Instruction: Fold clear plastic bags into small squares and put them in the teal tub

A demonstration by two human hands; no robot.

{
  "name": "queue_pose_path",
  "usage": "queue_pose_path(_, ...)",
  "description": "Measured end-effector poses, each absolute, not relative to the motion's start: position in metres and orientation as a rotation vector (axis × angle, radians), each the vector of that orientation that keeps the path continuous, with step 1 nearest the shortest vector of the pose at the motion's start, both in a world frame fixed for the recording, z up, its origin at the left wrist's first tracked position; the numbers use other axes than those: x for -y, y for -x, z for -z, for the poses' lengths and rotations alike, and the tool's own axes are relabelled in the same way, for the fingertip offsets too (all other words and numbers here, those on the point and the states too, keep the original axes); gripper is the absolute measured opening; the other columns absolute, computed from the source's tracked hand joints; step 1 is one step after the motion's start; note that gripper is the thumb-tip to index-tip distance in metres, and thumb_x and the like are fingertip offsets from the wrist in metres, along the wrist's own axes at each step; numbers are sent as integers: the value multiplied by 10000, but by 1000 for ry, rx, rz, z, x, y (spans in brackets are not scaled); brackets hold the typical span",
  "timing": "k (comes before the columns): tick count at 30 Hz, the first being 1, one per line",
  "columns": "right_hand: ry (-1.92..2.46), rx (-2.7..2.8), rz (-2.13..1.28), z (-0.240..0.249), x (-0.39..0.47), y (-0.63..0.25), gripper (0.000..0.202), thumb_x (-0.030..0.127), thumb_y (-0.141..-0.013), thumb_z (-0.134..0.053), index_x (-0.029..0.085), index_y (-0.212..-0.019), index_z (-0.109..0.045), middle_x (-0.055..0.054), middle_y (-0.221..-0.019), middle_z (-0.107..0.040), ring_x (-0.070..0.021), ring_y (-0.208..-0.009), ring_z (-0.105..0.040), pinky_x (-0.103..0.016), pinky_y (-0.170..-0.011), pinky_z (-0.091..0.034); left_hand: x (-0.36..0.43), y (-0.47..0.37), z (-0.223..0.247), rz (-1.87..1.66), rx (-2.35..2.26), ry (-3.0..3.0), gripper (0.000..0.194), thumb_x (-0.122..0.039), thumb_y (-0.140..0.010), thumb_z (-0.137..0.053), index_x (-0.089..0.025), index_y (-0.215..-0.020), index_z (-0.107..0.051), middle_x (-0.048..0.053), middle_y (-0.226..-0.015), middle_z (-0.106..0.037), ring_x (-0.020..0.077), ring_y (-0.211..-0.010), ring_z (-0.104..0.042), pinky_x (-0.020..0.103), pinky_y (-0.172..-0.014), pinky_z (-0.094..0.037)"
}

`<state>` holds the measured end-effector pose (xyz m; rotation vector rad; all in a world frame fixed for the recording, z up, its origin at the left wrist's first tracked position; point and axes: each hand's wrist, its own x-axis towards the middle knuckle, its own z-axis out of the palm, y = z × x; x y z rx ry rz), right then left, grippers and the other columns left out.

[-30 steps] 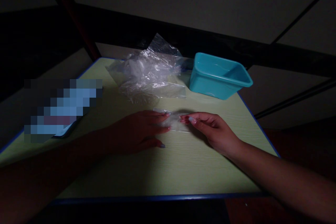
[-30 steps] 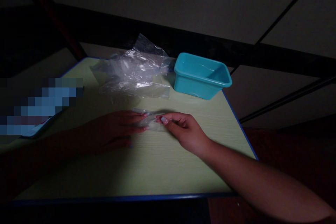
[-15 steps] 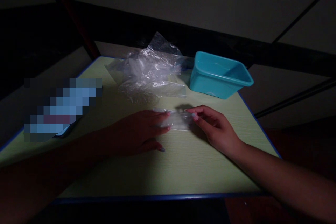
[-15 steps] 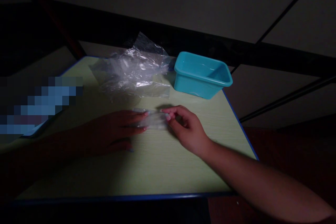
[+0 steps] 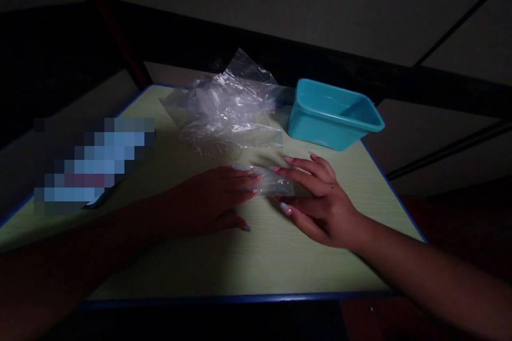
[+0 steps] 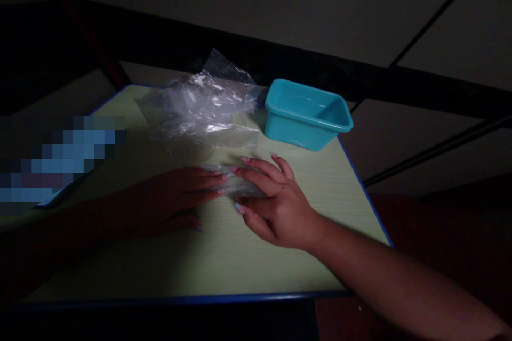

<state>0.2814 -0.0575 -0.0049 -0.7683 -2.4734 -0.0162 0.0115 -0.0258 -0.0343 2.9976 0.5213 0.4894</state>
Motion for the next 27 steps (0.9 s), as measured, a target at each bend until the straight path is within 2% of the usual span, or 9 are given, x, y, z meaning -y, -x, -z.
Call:
queue_pose_path(4,745,2584,58,8,58,-280,228,245,-926,-526,199,-1024,-727,-68,-1322,-629,-284,-1352,-429,-556,-1164,-91,27,-11,35,-481,-533,-2998,539,-513,-995,-383,-120,-1341,-510,165,-1383,-559,301,-1327,-473,447,-1113,-380)
queue_pose_path(9,829,2633,87,13,57,-279,248,282,-945,-509,187,-1040,-719,-62,-1321,-631,-267,-1357,-426,-506,-1185,-1,26,-11,36,-485,-546,-2997,584,-529,-993,-370,-99,-1371,-482,190,-1413,-525,315,-1317,-482,460,-1094,-401)
queue_pose_path(16,868,2637,120,15,55,-281,268,311,-956,-504,170,-1061,-706,-77,-1192,-695,-265,-1304,-484,-517,-1189,-32,26,-10,33,-491,-527,-2961,547,-512,-987,-401,-100,-1324,-526,209,-1395,-537,322,-1309,-495,467,-1086,-406)
queue_pose_path(22,875,2634,133,15,53,-280,295,341,-968,-492,154,-1072,-696,-90,-1186,-699,-269,-1254,-531,-530,-1186,-39,30,-9,33,-587,-639,-2745,337,-425,-995,-415,-193,-1156,-600,166,-1425,-514,302,-1276,-529,456,-1026,-455)
queue_pose_path(27,869,2632,129,16,55,-280,304,340,-968,-492,139,-1067,-698,-90,-1164,-709,-269,-1209,-565,-538,-1183,-47,30,-16,29,-732,-849,-2503,184,-298,-969,-422,-193,-1031,-559,122,-1234,-636,236,-1117,-621,364,-929,-506)
